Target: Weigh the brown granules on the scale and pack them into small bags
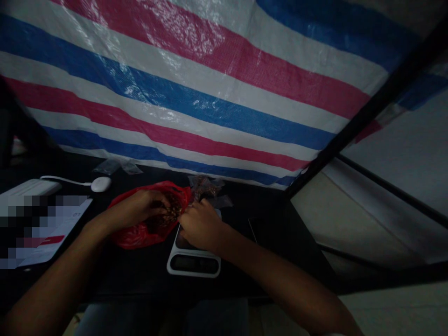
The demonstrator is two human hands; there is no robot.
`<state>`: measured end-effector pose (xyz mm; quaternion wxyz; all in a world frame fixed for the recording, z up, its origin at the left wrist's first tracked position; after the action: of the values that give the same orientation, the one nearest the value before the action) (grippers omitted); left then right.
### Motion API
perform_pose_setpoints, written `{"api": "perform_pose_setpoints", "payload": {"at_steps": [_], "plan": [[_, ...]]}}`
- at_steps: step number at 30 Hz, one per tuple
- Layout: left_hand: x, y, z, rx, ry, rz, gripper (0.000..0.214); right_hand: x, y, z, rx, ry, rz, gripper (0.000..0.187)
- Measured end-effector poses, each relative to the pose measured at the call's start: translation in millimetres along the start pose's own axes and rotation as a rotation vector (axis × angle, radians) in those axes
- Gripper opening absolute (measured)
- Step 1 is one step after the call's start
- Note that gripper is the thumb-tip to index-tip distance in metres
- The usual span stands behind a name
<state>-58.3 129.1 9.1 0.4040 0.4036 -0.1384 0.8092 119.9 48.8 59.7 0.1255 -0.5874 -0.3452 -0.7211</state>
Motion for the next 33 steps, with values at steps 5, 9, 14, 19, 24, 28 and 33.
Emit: {"api": "perform_pose_setpoints", "payload": {"at_steps": [5, 9, 14, 19, 24, 28, 33], "plan": [[-0.7, -1, 0, -0.015, 0.009, 0.009, 0.017, -3, -1, 0, 0.041, -0.017, -0.047, 0.019], [-1.6, -1, -1, -0.029, 0.018, 0.013, 0.018, -4, 6, 2, 0.102, -0.075, -0.043, 0.016], [-3.2, -3, -4, -0.026, 0.006, 0.014, 0.019, -14, 4, 4, 0.194, -0.103, -0.043, 0.019], [-5.0, -5, -6, -0.042, 0.027, 0.014, 0.017, -14, 1, 2, 0.19, -0.137, -0.057, 0.018], [-1.5, -3, -4, -0.074, 0.034, 0.062, 0.016, 8, 20, 20, 0.168, -0.264, 0.08, 0.016], [2.0, 0, 8, -0.131, 0.083, 0.102, 0.014, 14, 41, 48, 0.07, -0.405, 0.195, 0.012], [1.7, -4, 41, -0.237, 0.169, 0.101, 0.012, -2, 48, 55, 0.15, -0.538, 0.212, 0.011]]}}
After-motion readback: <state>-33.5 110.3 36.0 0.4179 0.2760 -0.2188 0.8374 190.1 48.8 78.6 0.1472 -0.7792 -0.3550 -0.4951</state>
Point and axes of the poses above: each hand's wrist, its own y-axis away from the middle knuckle, its own x-axis out of the back of the hand, z = x × y, the point moved 3 cm from there along -y, towards the middle knuckle, and after that the axes turned 12 degrees about -z, right-handed, at the moved point
